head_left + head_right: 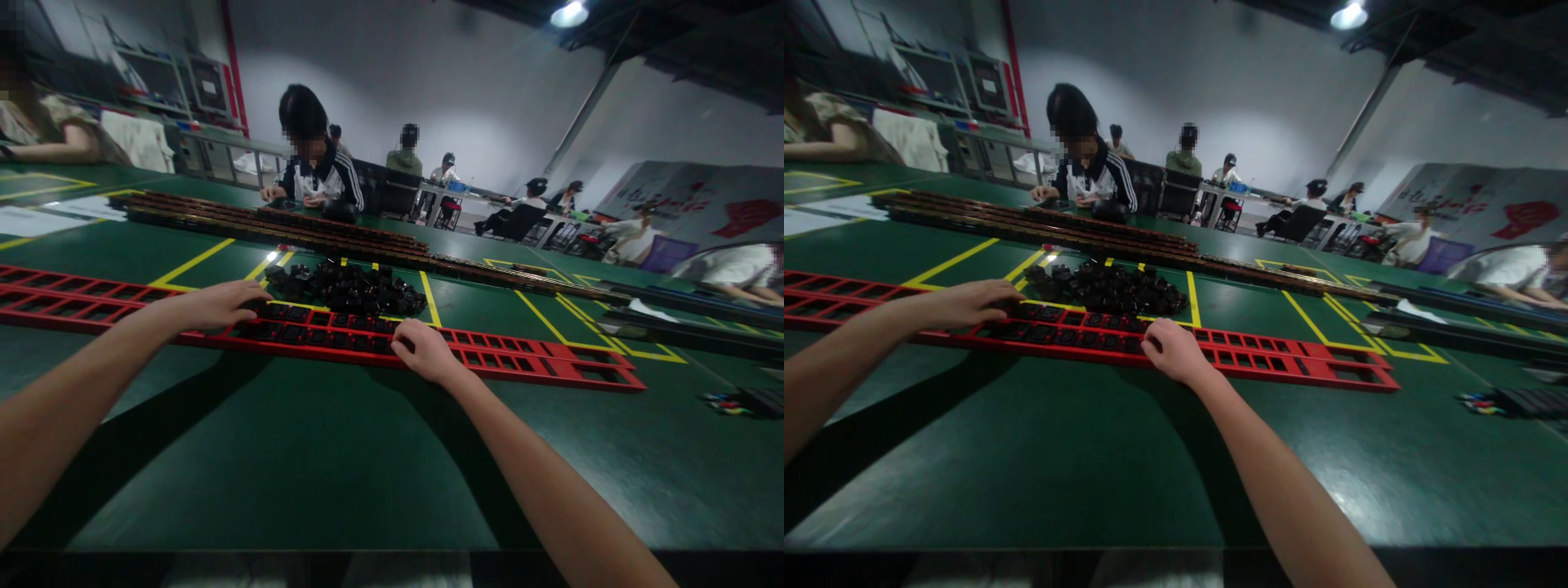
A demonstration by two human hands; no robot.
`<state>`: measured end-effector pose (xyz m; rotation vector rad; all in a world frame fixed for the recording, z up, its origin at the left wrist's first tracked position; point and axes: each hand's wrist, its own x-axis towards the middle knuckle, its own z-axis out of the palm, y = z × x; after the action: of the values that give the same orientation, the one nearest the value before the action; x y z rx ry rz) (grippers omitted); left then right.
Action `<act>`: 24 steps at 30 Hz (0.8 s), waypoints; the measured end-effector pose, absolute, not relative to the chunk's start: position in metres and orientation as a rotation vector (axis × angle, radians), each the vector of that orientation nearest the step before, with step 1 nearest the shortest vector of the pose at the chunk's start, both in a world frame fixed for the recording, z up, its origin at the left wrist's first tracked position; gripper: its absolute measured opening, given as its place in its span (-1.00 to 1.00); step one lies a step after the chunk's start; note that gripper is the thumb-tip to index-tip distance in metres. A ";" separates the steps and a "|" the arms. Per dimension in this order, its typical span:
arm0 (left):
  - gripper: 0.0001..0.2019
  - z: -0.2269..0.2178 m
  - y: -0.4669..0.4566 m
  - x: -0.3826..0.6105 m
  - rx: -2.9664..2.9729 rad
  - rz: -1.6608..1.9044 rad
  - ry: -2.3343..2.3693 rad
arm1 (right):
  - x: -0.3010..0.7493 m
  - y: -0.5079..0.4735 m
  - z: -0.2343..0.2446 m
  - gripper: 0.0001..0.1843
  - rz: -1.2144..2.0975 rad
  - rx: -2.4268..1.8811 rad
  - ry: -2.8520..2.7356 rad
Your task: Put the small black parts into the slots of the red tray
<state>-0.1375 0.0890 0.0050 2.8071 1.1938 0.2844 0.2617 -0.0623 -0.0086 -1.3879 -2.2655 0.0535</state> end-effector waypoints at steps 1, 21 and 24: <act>-0.62 0.006 0.088 -0.137 2.788 0.214 1.186 | 0.262 -0.063 -0.008 -0.91 0.054 -1.386 -2.264; -0.54 0.006 0.080 -0.131 2.874 0.065 1.213 | 0.262 -0.063 -0.009 -0.90 0.072 -1.365 -2.259; -0.58 0.006 0.082 -0.131 2.879 0.092 1.202 | 0.262 -0.062 -0.009 -0.91 0.074 -1.358 -2.261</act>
<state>-0.1314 0.0816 0.0055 2.8790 1.2017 0.0918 0.2619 -0.0625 -0.0089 -1.3577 -2.2609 0.0737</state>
